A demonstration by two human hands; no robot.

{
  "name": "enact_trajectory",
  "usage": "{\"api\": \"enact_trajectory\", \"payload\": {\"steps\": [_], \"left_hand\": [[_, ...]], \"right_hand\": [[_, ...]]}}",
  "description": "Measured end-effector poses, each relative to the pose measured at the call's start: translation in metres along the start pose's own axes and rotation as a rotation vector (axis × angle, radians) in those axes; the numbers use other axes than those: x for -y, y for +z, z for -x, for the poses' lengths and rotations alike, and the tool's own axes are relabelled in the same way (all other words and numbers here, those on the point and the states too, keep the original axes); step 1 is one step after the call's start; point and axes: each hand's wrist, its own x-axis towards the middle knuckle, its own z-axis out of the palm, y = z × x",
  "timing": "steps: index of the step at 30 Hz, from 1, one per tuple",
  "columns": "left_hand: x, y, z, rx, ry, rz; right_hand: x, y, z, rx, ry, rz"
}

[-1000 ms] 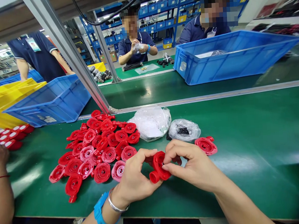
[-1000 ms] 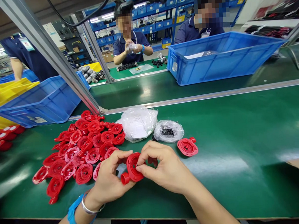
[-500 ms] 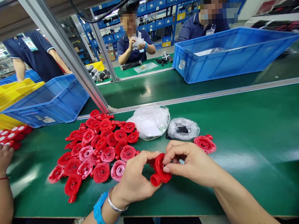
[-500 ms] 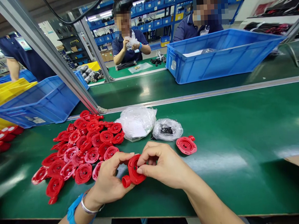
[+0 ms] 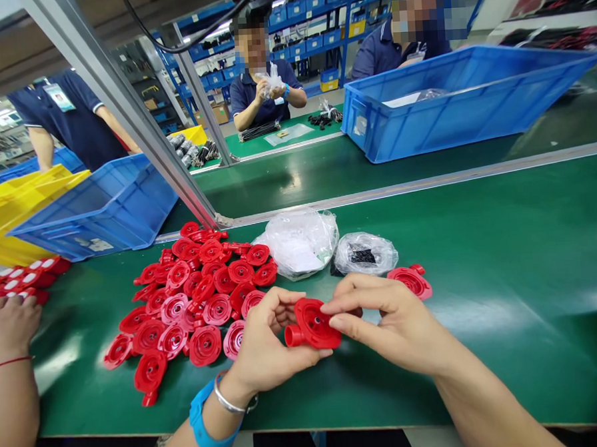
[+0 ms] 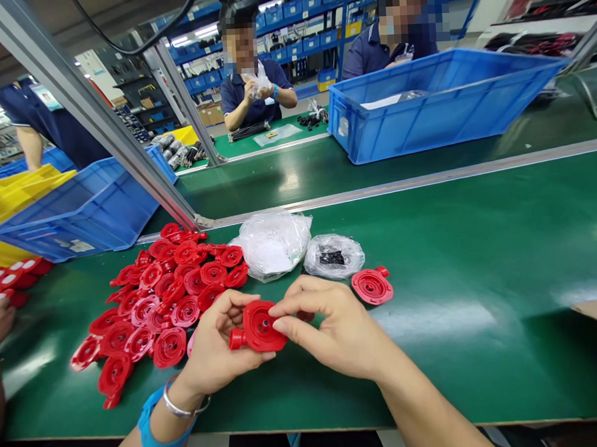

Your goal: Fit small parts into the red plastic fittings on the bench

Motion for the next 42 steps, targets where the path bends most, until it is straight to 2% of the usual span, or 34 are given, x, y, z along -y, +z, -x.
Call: {"api": "enact_trajectory", "payload": {"steps": [5,11,16,19,24,28,34,42], "left_hand": [[-0.006,-0.003,-0.001,-0.03,-0.078,0.046],[-0.005,0.0,-0.001,-0.037,-0.076,0.036],[0.0,0.002,-0.001,-0.045,-0.058,-0.015],[0.002,0.003,0.0,-0.043,-0.024,-0.028],[0.001,0.002,0.001,-0.038,-0.005,-0.023],[-0.003,-0.001,0.0,-0.054,-0.042,0.029],[-0.01,-0.003,-0.002,-0.054,-0.057,0.13],[-0.006,-0.005,-0.002,-0.051,-0.077,0.111]], "right_hand": [[0.003,0.006,0.0,-0.066,-0.339,0.199],[0.001,0.013,-0.002,-0.03,-0.499,0.367],[0.005,0.016,-0.001,0.053,-0.504,0.462],[0.007,0.016,-0.002,0.076,-0.483,0.426],[0.003,0.01,-0.003,0.105,-0.296,0.164],[-0.004,0.008,-0.003,0.017,-0.19,-0.097],[-0.009,0.014,-0.001,-0.075,-0.233,-0.083],[0.0,0.018,-0.003,-0.059,-0.397,0.152]]}}
